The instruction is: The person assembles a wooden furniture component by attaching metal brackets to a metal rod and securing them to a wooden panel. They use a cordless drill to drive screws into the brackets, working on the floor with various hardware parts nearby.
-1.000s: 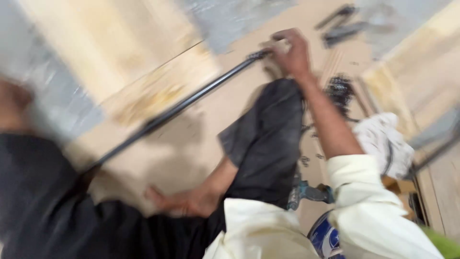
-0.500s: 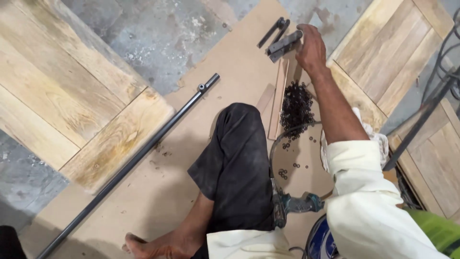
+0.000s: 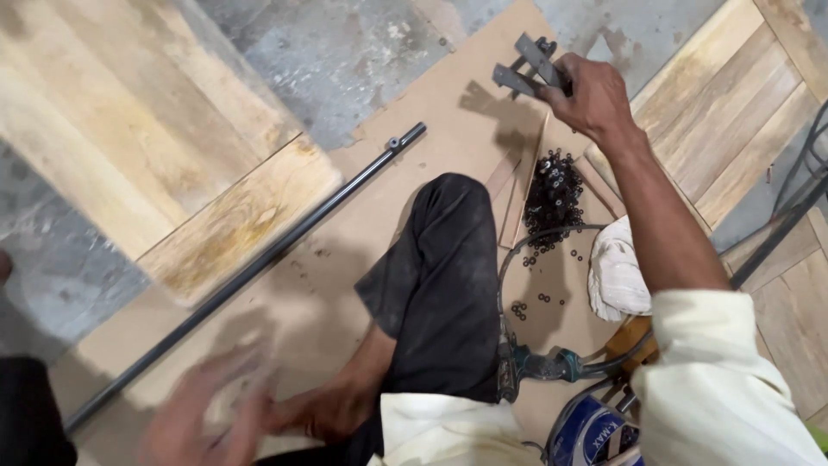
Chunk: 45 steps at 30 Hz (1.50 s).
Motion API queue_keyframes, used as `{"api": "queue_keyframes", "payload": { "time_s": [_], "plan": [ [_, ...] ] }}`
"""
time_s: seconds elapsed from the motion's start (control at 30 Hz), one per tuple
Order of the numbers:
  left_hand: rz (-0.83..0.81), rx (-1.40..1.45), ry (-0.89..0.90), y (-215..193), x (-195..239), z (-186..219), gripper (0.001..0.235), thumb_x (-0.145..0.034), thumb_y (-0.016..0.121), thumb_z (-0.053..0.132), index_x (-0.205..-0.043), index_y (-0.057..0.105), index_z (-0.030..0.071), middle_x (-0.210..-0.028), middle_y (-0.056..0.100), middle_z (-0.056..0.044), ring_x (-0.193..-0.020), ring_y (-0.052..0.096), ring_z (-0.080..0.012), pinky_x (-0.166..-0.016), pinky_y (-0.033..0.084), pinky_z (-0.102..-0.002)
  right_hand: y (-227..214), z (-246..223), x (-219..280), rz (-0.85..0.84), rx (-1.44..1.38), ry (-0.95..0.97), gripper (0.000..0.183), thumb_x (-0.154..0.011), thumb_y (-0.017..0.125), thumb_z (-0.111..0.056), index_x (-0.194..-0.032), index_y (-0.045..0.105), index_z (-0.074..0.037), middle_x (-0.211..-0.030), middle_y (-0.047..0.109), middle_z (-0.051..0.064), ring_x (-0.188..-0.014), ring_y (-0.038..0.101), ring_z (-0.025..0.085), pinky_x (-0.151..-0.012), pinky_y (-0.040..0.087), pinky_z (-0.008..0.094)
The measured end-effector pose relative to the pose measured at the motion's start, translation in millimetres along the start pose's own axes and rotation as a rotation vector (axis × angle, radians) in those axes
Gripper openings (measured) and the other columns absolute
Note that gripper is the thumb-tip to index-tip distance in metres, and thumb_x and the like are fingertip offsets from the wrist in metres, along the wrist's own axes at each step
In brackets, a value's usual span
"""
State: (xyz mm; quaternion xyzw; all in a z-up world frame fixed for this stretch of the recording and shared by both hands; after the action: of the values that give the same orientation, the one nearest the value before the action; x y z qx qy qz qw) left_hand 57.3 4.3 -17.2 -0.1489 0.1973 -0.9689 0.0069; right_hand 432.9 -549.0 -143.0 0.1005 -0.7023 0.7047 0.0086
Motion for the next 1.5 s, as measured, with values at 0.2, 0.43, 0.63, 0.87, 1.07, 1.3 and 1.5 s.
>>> {"api": "queue_keyframes", "payload": {
  "time_s": [0.2,0.43,0.63,0.87,1.07,1.3,1.5],
  "plan": [
    [-0.049,0.232,0.009,101.6,-101.1,-1.1,0.034,-0.091,0.074,0.016,-0.122,0.071,0.004,-0.107,0.077,-0.01,-0.098,0.075,-0.0162,-0.084,0.06,-0.031,-41.2,-173.6,85.4,-0.174,-0.868,-0.148,0.027,-0.1,0.073,-0.031,-0.108,0.073,-0.006,-0.09,0.074,0.005,-0.079,0.072,0.014,-0.076,0.062,0.034],
    [0.681,0.689,-0.178,82.9,-78.9,-164.0,0.04,-0.098,0.069,0.018,-0.133,0.064,-0.001,-0.111,0.073,-0.006,-0.093,0.068,-0.015,-0.076,0.056,-0.027,49.9,-368.7,176.3,-0.288,-0.664,-0.617,0.035,-0.092,0.079,-0.027,-0.119,0.074,-0.005,-0.099,0.074,0.018,-0.088,0.069,0.034,-0.078,0.055,0.046],
    [0.943,0.794,-0.371,63.1,-37.6,-193.7,0.047,-0.096,0.064,0.02,-0.138,0.057,-0.001,-0.122,0.069,-0.01,-0.099,0.068,-0.0175,-0.08,0.055,-0.03,88.6,-402.2,215.5,-0.415,-0.332,-0.717,0.053,-0.084,0.082,-0.025,-0.131,0.064,-0.011,-0.112,0.067,0.018,-0.11,0.062,0.04,-0.09,0.052,0.05],
    [0.964,0.831,-0.369,71.9,-49.3,-197.4,0.048,-0.094,0.063,0.019,-0.136,0.057,-0.002,-0.118,0.066,-0.008,-0.098,0.064,-0.0163,-0.079,0.052,-0.03,78.9,-369.3,204.0,-0.355,-0.491,-0.469,0.101,-0.064,0.094,-0.032,-0.148,0.043,-0.009,-0.121,0.065,0.017,-0.109,0.064,0.037,-0.086,0.053,0.048],
    [0.95,0.834,-0.426,73.5,-59.8,-194.2,0.039,-0.094,0.065,0.018,-0.128,0.062,0.001,-0.106,0.067,-0.003,-0.088,0.063,-0.0112,-0.074,0.052,-0.026,90.5,-383.3,212.7,-0.326,-0.541,-0.595,0.056,-0.087,0.086,-0.027,-0.134,0.061,-0.009,-0.121,0.069,0.017,-0.108,0.068,0.035,-0.09,0.056,0.045],
    [0.902,0.729,-0.454,72.6,-76.2,-190.8,0.026,-0.094,0.066,0.014,-0.117,0.068,0.003,-0.099,0.069,-0.002,-0.083,0.065,-0.0106,-0.071,0.053,-0.025,101.5,-362.3,176.2,-0.316,-0.595,-0.344,0.023,-0.097,0.071,-0.02,-0.113,0.079,-0.005,-0.1,0.074,0.021,-0.086,0.072,0.036,-0.082,0.056,0.045],
    [0.899,0.592,-0.37,68.5,-85.0,-197.8,0.02,-0.095,0.067,0.013,-0.112,0.069,0.001,-0.094,0.071,-0.004,-0.081,0.066,-0.0104,-0.072,0.056,-0.026,102.4,-346.1,171.4,-0.259,-0.566,-0.12,0.022,-0.096,0.072,-0.023,-0.105,0.08,-0.004,-0.093,0.075,0.022,-0.084,0.072,0.036,-0.076,0.056,0.045]
  ]
}}
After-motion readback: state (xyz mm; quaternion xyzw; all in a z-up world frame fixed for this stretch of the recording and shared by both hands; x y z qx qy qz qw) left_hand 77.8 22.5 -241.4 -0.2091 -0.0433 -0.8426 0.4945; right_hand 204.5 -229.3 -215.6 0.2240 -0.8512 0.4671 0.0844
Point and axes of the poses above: each hand's wrist, its own x-axis away from the middle knuckle, its own y-axis out of the palm, z = x × y, the point moved 6 cm from there along -x, towards the middle knuckle
